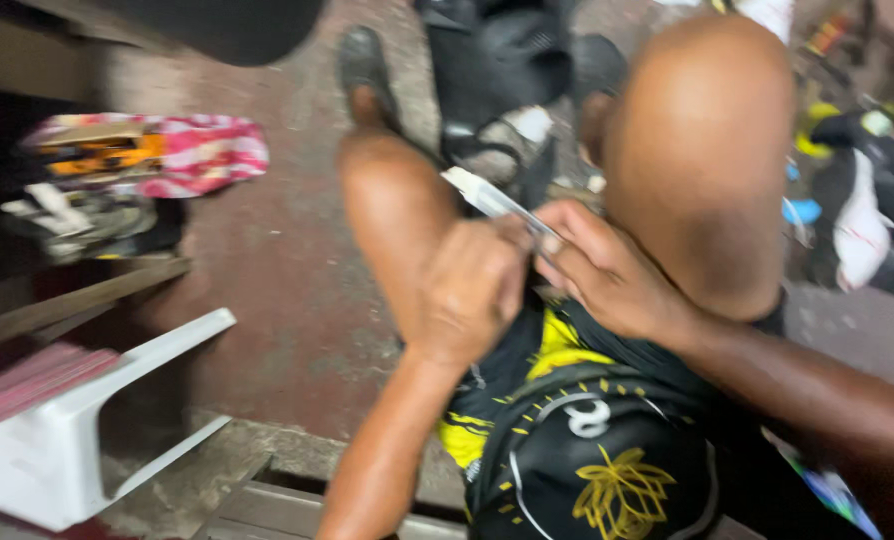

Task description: The person uses a utility knife to trim and shape a black rubber sole piece, then uses pliers and the knife to remove the existing sole and heel from a white and red shoe.

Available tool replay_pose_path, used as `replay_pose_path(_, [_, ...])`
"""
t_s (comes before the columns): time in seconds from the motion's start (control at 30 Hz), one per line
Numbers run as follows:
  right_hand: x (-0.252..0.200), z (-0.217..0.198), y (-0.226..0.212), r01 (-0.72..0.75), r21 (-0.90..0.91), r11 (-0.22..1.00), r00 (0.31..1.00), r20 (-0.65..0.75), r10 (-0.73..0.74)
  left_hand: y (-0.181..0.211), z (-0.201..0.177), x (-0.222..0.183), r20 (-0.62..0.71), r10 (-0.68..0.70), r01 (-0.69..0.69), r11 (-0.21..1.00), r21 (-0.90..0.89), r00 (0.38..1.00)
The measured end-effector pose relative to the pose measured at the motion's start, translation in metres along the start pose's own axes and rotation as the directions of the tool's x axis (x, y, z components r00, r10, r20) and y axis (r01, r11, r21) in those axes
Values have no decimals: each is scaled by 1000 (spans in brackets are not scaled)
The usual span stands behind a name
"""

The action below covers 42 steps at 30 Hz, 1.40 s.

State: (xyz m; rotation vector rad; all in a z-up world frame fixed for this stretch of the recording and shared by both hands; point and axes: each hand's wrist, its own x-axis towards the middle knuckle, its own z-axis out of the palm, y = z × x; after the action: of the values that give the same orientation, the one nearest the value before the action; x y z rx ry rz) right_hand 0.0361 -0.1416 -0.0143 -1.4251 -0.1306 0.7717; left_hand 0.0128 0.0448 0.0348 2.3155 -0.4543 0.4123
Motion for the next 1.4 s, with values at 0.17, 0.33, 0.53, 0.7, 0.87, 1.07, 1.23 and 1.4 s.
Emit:
replay_pose_path(0.17, [4, -33, -30, 40, 190, 981, 982, -190, -3, -15, -7, 25, -194, -315, 255, 925, -281, 929])
replay_pose_path(0.33, [-5, -59, -39, 208, 402, 891, 969, -207, -133, -134, 56, 64, -110, -609, 424, 658, -622, 785])
replay_pose_path(0.53, [-7, -75, -39, 309, 464, 830, 946, -242, -217, -277, 232, 16, -9, -720, 645, 627, -437, 694])
replay_pose_path(0.7, [-21, -75, -38, 220, 481, 848, 958, -272, -94, -293, 328, -107, 277, -877, 919, 370, -135, 393])
replay_pose_path(0.87, [-16, -73, -50, 158, 531, 833, 946, -324, 27, -265, 357, -114, 239, -841, 804, 536, 257, 485])
replay_pose_path(1.07, [-10, -75, -65, 44, 510, 859, 950, -286, 122, -250, 355, -98, 374, -787, 629, 617, 474, 490])
replay_pose_path(1.23, [-9, -73, -67, 26, 471, 882, 954, -274, 119, -265, 361, -96, 360, -745, 599, 667, 444, 562])
replay_pose_path(1.4, [-15, -75, -58, 52, 460, 886, 965, -253, 75, -269, 344, -97, 416, -761, 770, 608, 191, 498])
